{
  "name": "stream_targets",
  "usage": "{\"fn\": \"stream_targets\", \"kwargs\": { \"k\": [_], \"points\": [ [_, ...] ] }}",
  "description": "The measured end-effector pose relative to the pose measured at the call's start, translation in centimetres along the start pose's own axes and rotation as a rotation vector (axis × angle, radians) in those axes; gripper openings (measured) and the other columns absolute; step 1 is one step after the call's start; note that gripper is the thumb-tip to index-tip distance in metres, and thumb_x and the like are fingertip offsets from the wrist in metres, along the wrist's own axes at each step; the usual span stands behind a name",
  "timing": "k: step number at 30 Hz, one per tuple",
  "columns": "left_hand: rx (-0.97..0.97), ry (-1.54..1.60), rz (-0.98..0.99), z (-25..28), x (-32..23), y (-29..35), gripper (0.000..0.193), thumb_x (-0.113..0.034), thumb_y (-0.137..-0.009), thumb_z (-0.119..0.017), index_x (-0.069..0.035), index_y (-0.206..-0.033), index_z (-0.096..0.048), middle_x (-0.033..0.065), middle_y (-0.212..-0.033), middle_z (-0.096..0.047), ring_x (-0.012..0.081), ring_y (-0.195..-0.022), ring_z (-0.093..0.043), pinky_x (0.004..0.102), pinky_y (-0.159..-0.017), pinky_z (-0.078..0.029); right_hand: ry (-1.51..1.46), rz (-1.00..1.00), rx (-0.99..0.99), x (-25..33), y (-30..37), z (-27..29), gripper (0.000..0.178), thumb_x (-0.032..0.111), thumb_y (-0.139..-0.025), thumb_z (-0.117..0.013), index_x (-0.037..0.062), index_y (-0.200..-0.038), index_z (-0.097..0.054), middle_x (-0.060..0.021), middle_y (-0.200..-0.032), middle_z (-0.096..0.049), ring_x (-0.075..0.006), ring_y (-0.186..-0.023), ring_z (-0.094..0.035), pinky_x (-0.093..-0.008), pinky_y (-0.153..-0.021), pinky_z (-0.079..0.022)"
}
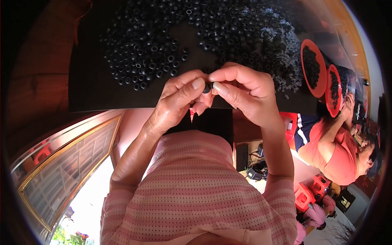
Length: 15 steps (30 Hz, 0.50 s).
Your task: The person assembles small black components by inserting inner pieces into outer rubber rings by hand, places them onto a plate, and empties the plate into a storage container.
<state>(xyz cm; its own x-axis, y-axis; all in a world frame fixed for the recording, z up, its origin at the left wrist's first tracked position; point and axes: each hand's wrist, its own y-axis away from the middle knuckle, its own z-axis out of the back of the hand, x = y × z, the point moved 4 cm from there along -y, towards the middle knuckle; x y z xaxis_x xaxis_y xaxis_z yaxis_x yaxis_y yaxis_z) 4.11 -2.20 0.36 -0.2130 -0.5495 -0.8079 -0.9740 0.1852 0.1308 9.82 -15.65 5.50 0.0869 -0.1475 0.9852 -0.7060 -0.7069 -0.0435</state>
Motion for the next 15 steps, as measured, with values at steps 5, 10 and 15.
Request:
{"fn": "stream_targets", "kwargs": {
  "k": [5,10,15],
  "points": [
    [0.021,-0.041,-0.026,0.0,0.0,0.1,0.044,-0.043,-0.097,-0.048,-0.001,-0.092,-0.058,0.005,-0.073,-0.058,0.0092,-0.057,-0.047,0.0215,-0.052,-0.036,0.413,0.233,0.015,1.3,0.0,-0.5,0.009,-0.005,-0.089,-0.058,-0.0047,-0.098,-0.061,-0.0067,-0.08,-0.06,-0.0155,-0.07,-0.067,-0.025,-0.061,-0.053],
    [0.054,-0.091,-0.036,0.0,0.0,0.2,0.048,-0.048,-0.096,-0.047,-0.001,-0.088,-0.057,0.0048,-0.073,-0.058,0.0088,-0.057,-0.048,0.0217,-0.052,-0.036,0.388,0.238,-0.004,1.3,0.3,-0.7,0.008,-0.005,-0.088,-0.059,-0.0047,-0.096,-0.06,-0.0076,-0.079,-0.059,-0.0163,-0.07,-0.068,-0.0248,-0.06,-0.053],
    [0.053,-0.118,-0.032,-0.1,-0.1,0.2,0.05,-0.05,-0.096,-0.047,-0.001,-0.091,-0.059,0.0035,-0.072,-0.058,0.008,-0.057,-0.048,0.0214,-0.052,-0.036,0.27,0.192,-0.041,0.9,0.5,-0.6,0.008,-0.005,-0.088,-0.06,-0.0052,-0.095,-0.06,-0.0078,-0.078,-0.058,-0.0166,-0.07,-0.068,-0.0238,-0.06,-0.053]
  ]
}}
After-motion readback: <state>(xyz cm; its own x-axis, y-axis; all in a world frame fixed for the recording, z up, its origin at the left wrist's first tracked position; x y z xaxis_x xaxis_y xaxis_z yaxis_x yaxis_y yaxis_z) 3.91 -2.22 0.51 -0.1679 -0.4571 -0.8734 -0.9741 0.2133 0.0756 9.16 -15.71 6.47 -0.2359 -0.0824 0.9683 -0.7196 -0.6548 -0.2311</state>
